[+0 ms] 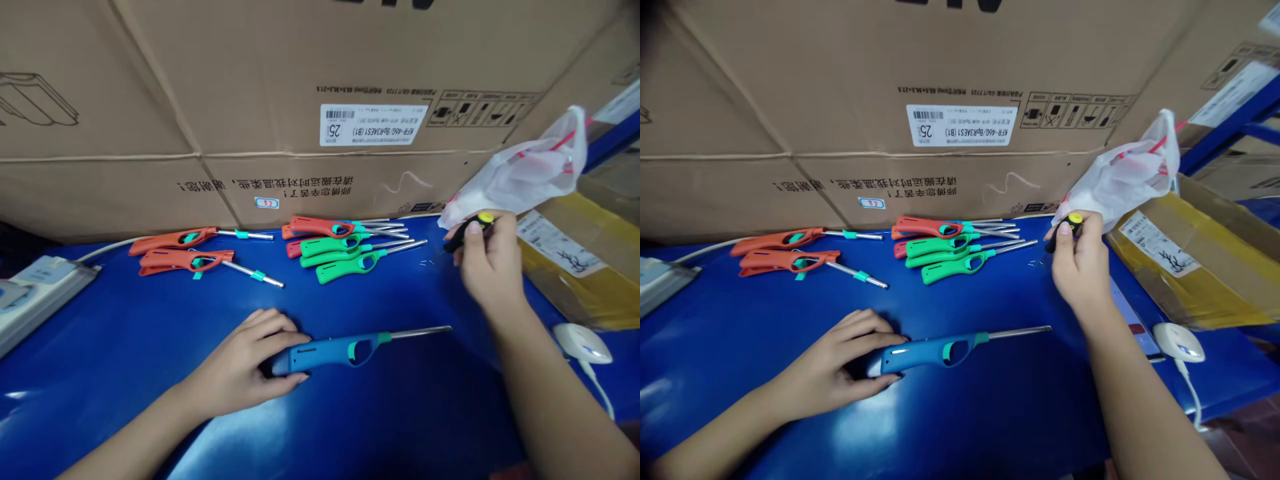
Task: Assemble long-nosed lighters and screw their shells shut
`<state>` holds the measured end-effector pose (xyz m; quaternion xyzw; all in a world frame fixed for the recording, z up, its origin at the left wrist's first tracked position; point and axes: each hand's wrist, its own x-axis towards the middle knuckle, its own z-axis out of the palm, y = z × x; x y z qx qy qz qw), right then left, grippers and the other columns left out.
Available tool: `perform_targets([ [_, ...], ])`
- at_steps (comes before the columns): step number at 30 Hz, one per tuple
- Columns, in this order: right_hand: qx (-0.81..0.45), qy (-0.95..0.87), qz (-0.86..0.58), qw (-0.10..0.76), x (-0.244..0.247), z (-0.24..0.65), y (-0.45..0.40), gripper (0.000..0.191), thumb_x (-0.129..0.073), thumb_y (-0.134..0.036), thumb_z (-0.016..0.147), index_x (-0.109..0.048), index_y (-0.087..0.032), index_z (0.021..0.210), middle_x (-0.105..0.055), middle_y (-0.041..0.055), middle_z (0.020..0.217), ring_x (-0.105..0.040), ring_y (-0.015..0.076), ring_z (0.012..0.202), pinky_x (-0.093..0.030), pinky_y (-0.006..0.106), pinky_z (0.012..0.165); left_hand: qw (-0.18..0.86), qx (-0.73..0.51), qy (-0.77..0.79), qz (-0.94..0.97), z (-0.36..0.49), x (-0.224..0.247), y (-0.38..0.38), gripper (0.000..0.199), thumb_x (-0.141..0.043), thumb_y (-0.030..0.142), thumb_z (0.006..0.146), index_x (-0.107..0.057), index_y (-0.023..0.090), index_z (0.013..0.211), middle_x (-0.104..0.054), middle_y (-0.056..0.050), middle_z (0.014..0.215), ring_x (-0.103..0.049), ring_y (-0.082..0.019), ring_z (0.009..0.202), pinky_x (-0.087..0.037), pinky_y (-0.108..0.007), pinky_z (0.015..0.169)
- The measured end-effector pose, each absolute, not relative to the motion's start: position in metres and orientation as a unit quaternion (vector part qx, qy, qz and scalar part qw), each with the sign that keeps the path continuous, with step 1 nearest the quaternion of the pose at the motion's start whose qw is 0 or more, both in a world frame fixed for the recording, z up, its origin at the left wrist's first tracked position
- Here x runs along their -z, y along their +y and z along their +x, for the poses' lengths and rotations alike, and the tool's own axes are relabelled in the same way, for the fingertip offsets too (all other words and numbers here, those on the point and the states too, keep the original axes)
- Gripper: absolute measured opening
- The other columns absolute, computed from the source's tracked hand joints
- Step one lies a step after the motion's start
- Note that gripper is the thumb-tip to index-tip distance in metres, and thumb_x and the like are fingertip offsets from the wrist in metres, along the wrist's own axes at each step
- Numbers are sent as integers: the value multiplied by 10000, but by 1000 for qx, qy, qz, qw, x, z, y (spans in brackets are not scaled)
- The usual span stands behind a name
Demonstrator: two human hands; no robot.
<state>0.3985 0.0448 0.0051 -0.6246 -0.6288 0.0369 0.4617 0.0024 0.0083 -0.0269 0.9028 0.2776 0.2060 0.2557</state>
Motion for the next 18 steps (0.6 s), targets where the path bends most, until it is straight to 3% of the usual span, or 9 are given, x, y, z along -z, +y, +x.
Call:
perform_targets([
  [5,-6,-609,-620,495,-2,396,49,194,-413,-451,1050,-454,-268,1100,-700,38,898,-559,161,554,-443,335,550,251,-206,275,905,3,28,10,338,-733,310,909,-658,261,1235,-674,-48,1061,-627,-189,975,-465,-337,900],
  [10,-36,-587,-557,586,1,395,53,266,-468,-537,1022,-472,-271,1033,-676,-7,807,-436,116,428,-338,299,435,253,-204,273,905,2,31,10,338,-734,322,911,-661,255,1235,-675,-47,1066,-628,-191,983,-459,-338,913],
  [14,-99,-550,-471,683,-6,381,53,324,-594,-581,949,-478,-279,963,-658,-25,750,-407,106,422,-255,276,383,257,-203,275,904,4,31,9,348,-737,355,912,-668,250,1236,-678,-52,1072,-628,-199,992,-462,-340,910],
  [18,-264,-455,-413,743,-17,355,46,259,-707,-420,877,-487,-289,917,-658,-40,719,-396,93,391,-212,245,351,247,-206,294,900,12,32,4,362,-734,406,912,-684,240,1229,-684,-66,1093,-630,-212,993,-469,-364,919],
])
